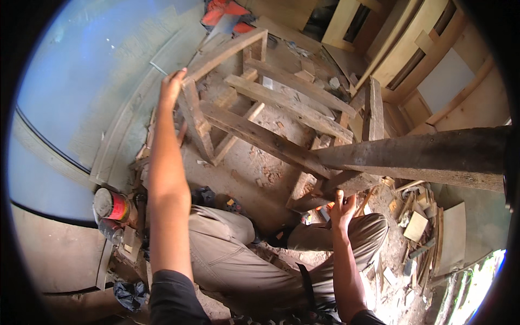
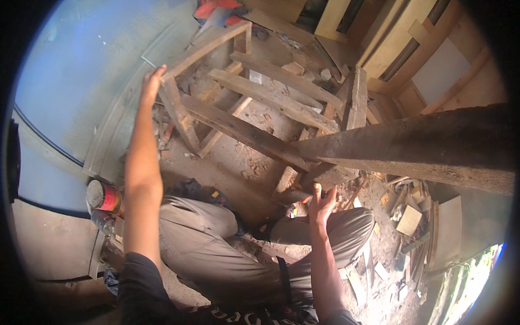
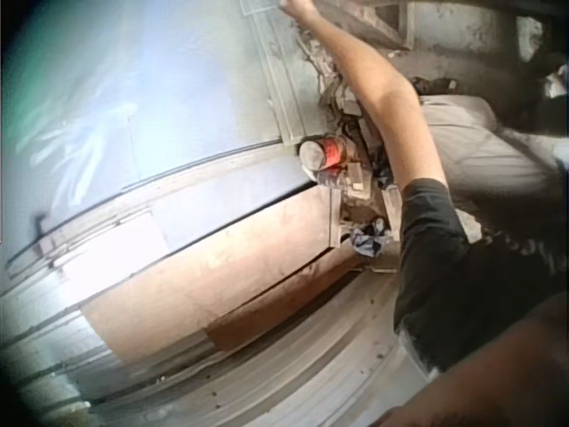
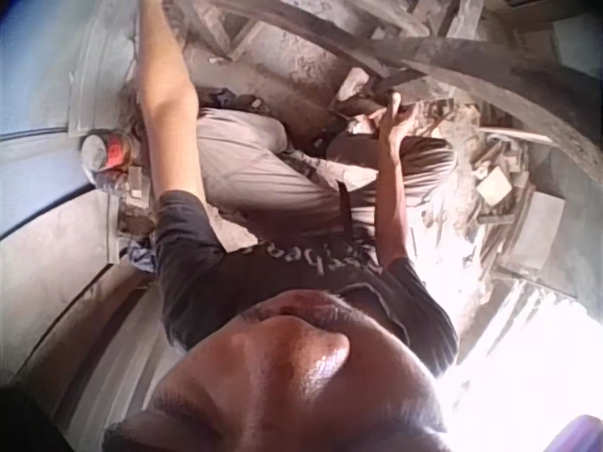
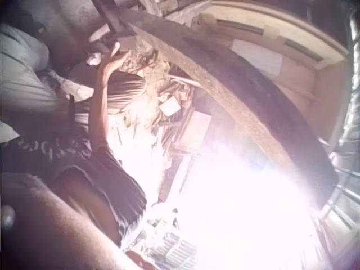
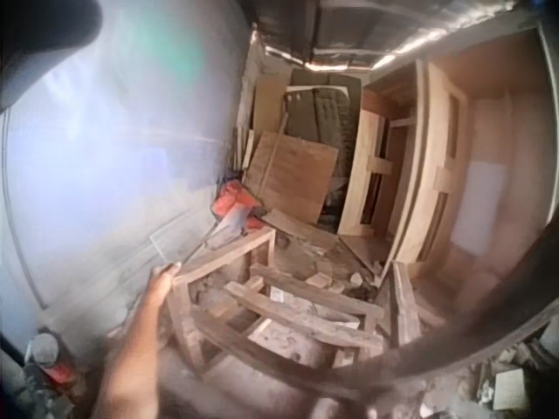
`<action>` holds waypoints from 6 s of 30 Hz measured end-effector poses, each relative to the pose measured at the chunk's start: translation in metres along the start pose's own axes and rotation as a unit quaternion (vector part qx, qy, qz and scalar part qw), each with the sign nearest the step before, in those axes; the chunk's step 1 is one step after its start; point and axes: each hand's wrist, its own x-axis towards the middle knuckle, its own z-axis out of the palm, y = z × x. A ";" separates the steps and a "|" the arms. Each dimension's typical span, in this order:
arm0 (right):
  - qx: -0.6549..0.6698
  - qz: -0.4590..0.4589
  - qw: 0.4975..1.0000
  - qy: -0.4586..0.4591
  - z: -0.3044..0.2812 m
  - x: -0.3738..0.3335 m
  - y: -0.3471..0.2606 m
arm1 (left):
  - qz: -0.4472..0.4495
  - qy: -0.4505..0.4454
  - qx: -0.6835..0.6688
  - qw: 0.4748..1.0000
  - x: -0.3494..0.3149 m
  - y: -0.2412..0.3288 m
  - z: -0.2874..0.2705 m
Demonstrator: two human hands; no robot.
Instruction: The person hammers nails into a wooden frame structure using a hammer. They repeatedly position nails and strike them to secure the frame pieces together.
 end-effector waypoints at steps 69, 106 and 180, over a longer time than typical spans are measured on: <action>0.072 -0.146 0.943 -0.291 0.172 0.129 -0.203 | -0.140 -0.116 0.121 0.976 -0.189 0.122 0.064; -0.167 -0.062 0.956 -0.231 0.127 0.158 -0.097 | -0.142 -0.167 0.135 0.966 -0.173 0.111 0.062; -0.006 -0.074 0.962 -0.263 0.209 0.139 -0.149 | -0.128 -0.142 0.126 0.973 -0.188 0.120 0.072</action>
